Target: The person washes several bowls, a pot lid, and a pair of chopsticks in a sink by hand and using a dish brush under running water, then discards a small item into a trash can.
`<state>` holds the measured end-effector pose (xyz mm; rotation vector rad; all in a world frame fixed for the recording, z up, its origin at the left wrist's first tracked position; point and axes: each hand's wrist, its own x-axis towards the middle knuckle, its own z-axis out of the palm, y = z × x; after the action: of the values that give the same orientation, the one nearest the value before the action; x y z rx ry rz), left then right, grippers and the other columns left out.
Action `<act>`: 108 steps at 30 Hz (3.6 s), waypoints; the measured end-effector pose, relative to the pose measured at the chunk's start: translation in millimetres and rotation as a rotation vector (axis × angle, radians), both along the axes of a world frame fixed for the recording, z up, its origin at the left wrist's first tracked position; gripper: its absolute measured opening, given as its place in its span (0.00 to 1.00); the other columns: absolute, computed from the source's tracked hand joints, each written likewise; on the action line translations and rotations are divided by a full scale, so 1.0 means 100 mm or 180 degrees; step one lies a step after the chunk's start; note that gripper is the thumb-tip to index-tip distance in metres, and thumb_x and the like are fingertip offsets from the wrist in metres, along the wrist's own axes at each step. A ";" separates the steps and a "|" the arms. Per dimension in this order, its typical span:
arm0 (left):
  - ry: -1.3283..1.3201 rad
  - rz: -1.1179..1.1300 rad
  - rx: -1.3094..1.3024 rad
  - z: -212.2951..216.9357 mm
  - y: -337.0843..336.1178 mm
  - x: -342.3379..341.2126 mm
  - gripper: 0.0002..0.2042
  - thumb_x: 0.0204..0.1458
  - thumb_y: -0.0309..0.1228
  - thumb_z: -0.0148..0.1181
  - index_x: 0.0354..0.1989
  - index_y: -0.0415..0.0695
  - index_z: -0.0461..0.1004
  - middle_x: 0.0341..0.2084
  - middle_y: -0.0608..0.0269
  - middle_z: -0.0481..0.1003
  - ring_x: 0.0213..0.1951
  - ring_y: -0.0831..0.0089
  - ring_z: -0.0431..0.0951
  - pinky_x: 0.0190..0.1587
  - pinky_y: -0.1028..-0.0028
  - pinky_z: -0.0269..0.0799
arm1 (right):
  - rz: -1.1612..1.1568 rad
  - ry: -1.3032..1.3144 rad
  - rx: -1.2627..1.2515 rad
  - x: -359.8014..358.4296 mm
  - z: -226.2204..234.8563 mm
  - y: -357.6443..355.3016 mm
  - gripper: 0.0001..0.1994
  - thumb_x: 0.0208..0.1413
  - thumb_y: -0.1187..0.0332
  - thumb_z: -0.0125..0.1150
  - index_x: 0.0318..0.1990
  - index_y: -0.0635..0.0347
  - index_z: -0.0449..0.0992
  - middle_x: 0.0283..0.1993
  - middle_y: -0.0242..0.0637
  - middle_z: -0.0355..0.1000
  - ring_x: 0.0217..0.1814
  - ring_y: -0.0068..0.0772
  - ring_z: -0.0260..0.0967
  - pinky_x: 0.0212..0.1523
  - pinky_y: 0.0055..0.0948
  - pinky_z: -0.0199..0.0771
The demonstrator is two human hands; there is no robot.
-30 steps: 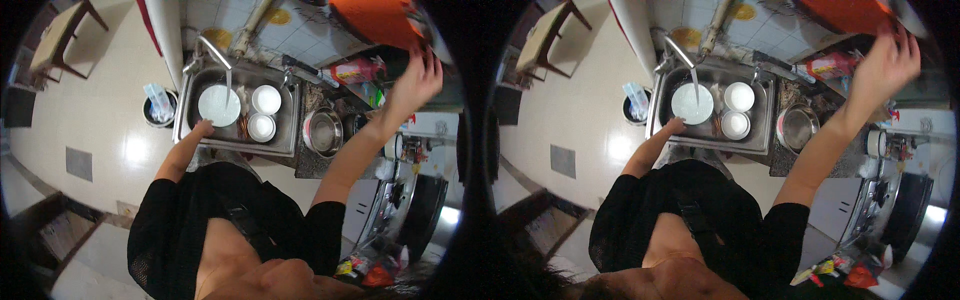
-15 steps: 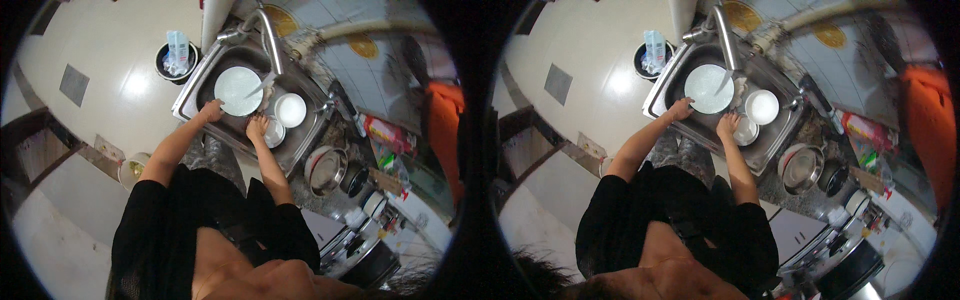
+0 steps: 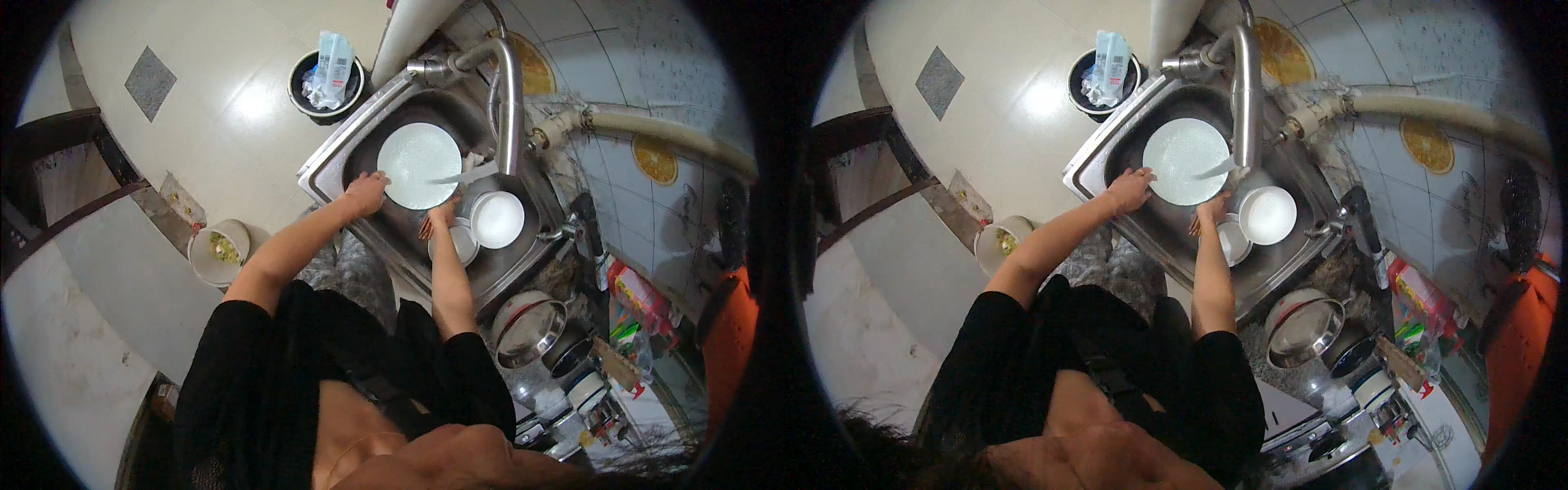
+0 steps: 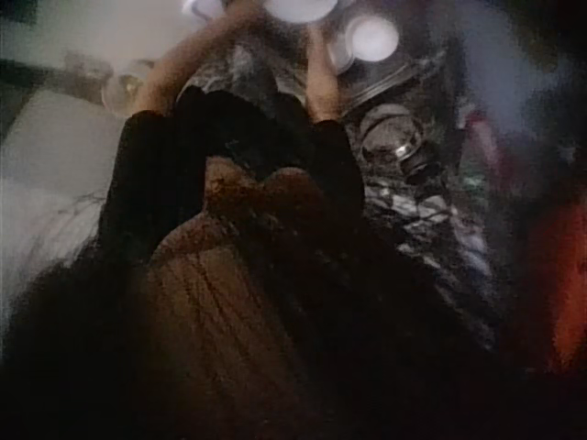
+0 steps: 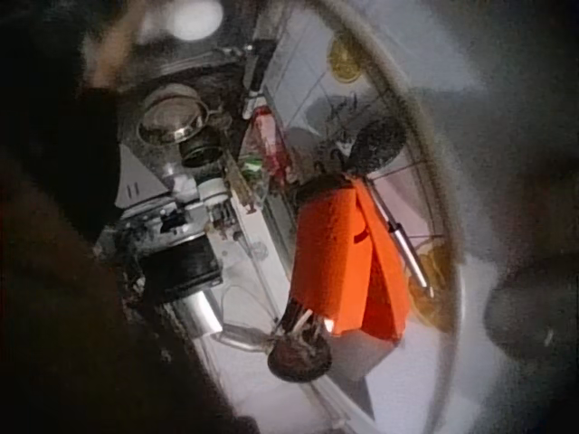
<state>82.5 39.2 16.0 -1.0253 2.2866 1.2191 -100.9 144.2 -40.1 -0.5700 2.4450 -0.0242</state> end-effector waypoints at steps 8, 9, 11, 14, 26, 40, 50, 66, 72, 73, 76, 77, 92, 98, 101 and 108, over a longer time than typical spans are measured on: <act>-0.0012 0.0133 0.0108 0.14 -0.05 -0.09 0.21 0.42 0.31 0.52 0.48 0.48 0.60 0.49 0.53 0.57 0.50 0.53 0.57 0.52 0.64 0.55 | -0.1938 -0.2835 -0.0886 -0.36 0.73 0.48 0.07 0.46 0.68 0.51 0.28 0.63 0.66 0.18 0.32 0.64 0.18 0.23 0.62 0.18 0.21 0.63; -0.0009 0.0154 0.0058 0.11 -0.05 -0.09 0.21 0.42 0.31 0.52 0.48 0.48 0.60 0.48 0.53 0.58 0.50 0.54 0.57 0.52 0.63 0.55 | -0.1813 -0.3091 -0.0936 -0.36 0.88 0.56 0.07 0.47 0.68 0.50 0.30 0.62 0.65 0.18 0.31 0.63 0.17 0.22 0.61 0.17 0.20 0.62; 0.0038 0.0180 -0.0001 0.05 -0.01 -0.10 0.21 0.42 0.32 0.52 0.48 0.47 0.60 0.48 0.51 0.58 0.50 0.54 0.57 0.51 0.63 0.54 | -0.1737 -0.3335 -0.1142 -0.28 1.24 0.71 0.07 0.48 0.68 0.50 0.34 0.60 0.65 0.19 0.30 0.62 0.17 0.21 0.60 0.17 0.19 0.60; 0.0128 0.0296 -0.0047 -0.07 -0.01 -0.11 0.22 0.41 0.33 0.53 0.48 0.45 0.60 0.47 0.50 0.59 0.50 0.54 0.57 0.51 0.62 0.54 | -0.1653 -0.3417 -0.1494 -0.09 1.63 0.76 0.09 0.50 0.68 0.48 0.39 0.59 0.63 0.21 0.30 0.60 0.17 0.20 0.58 0.17 0.18 0.59; 0.0602 0.2323 -0.0126 -0.10 -0.10 -0.44 0.23 0.42 0.39 0.51 0.45 0.37 0.62 0.40 0.49 0.67 0.46 0.57 0.64 0.47 0.65 0.58 | 0.1676 -0.0067 0.0412 0.21 0.50 -0.68 0.22 0.44 0.63 0.53 0.46 0.62 0.59 0.40 0.49 0.65 0.40 0.46 0.63 0.41 0.36 0.63; 0.1828 0.4934 0.5277 -0.86 0.06 -0.98 0.27 0.49 0.51 0.31 0.48 0.44 0.61 0.47 0.52 0.61 0.48 0.60 0.62 0.51 0.62 0.53 | -0.0299 -0.1849 -0.1211 0.38 0.44 -0.74 0.32 0.49 0.45 0.35 0.51 0.68 0.54 0.54 0.47 0.52 0.56 0.43 0.48 0.53 0.32 0.49; 0.2655 0.4203 0.5941 -0.39 0.14 -0.94 0.29 0.48 0.55 0.30 0.49 0.45 0.60 0.48 0.55 0.61 0.49 0.61 0.60 0.52 0.61 0.52 | 0.0092 -0.1545 -0.0664 0.23 0.32 -0.83 0.36 0.49 0.41 0.25 0.53 0.66 0.53 0.57 0.53 0.46 0.59 0.50 0.43 0.58 0.37 0.40; 0.3028 0.4305 0.6001 -0.60 0.16 -0.96 0.32 0.47 0.58 0.28 0.52 0.45 0.57 0.49 0.57 0.60 0.51 0.61 0.58 0.54 0.61 0.48 | 0.1075 -0.0788 -0.0615 0.57 0.62 -0.74 0.31 0.52 0.47 0.24 0.51 0.67 0.56 0.53 0.55 0.53 0.56 0.52 0.50 0.53 0.41 0.49; 0.3083 0.3931 0.6473 -0.40 0.17 -0.82 0.34 0.41 0.63 0.36 0.44 0.45 0.64 0.44 0.55 0.64 0.47 0.60 0.63 0.50 0.62 0.55 | 0.0981 -0.1080 -0.0273 0.07 0.23 -0.74 0.28 0.50 0.52 0.37 0.49 0.70 0.55 0.46 0.58 0.59 0.48 0.56 0.57 0.45 0.42 0.58; 0.2988 0.4111 0.6382 -0.43 0.15 -0.78 0.34 0.40 0.63 0.37 0.43 0.45 0.64 0.43 0.55 0.65 0.46 0.60 0.63 0.50 0.62 0.56 | 0.1394 -0.0657 -0.0505 0.14 0.31 -0.59 0.27 0.50 0.53 0.40 0.50 0.69 0.55 0.44 0.57 0.60 0.46 0.56 0.58 0.44 0.43 0.59; 0.2714 0.4170 0.5765 -0.65 0.17 -0.85 0.30 0.39 0.57 0.49 0.39 0.42 0.63 0.39 0.56 0.65 0.44 0.61 0.63 0.49 0.61 0.55 | 0.2050 -0.0445 -0.1249 0.21 0.52 -0.36 0.25 0.44 0.63 0.49 0.49 0.69 0.54 0.43 0.56 0.59 0.45 0.55 0.57 0.46 0.42 0.57; 0.2492 0.3975 0.5684 -0.64 0.20 -0.89 0.30 0.39 0.56 0.51 0.41 0.41 0.61 0.42 0.56 0.63 0.46 0.61 0.61 0.51 0.60 0.53 | 0.2098 -0.0361 -0.1192 0.22 0.60 -0.28 0.25 0.44 0.64 0.49 0.49 0.68 0.53 0.45 0.55 0.58 0.47 0.55 0.56 0.47 0.42 0.56; 0.2593 0.3452 0.4105 0.38 0.04 -0.60 0.09 0.49 0.35 0.47 0.35 0.46 0.63 0.28 0.68 0.65 0.32 0.76 0.64 0.33 0.73 0.62 | 0.1371 -0.0469 -0.1709 0.66 1.36 -0.26 0.29 0.45 0.72 0.48 0.56 0.60 0.44 0.47 0.47 0.56 0.50 0.41 0.54 0.44 0.37 0.55; 0.2757 0.3131 0.2798 1.25 0.23 -0.35 0.15 0.46 0.27 0.44 0.44 0.43 0.59 0.36 0.65 0.63 0.40 0.76 0.61 0.44 0.76 0.55 | -0.0139 -0.2237 -0.3673 0.70 1.24 -0.32 0.13 0.50 0.72 0.42 0.45 0.62 0.58 0.39 0.36 0.63 0.40 0.28 0.61 0.41 0.24 0.62; 0.2731 0.3011 0.2696 1.75 0.23 -0.24 0.22 0.39 0.22 0.42 0.48 0.41 0.57 0.42 0.63 0.62 0.47 0.76 0.58 0.50 0.78 0.50 | -0.0833 -0.3972 -0.3952 0.66 1.27 -0.42 0.12 0.49 0.73 0.44 0.42 0.61 0.60 0.39 0.34 0.63 0.39 0.27 0.61 0.42 0.22 0.61; 0.2722 0.3174 0.3876 0.47 -0.12 -0.36 0.21 0.45 0.38 0.38 0.50 0.47 0.60 0.45 0.66 0.63 0.49 0.72 0.58 0.53 0.73 0.44 | 0.1971 -0.0683 -0.2355 0.24 0.67 -0.42 0.30 0.37 0.76 0.56 0.51 0.63 0.52 0.48 0.51 0.57 0.51 0.49 0.53 0.50 0.40 0.52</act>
<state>46.5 27.0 62.8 -1.1561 0.6610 3.2531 -76.9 102.5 26.4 -1.5286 1.9050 -0.7100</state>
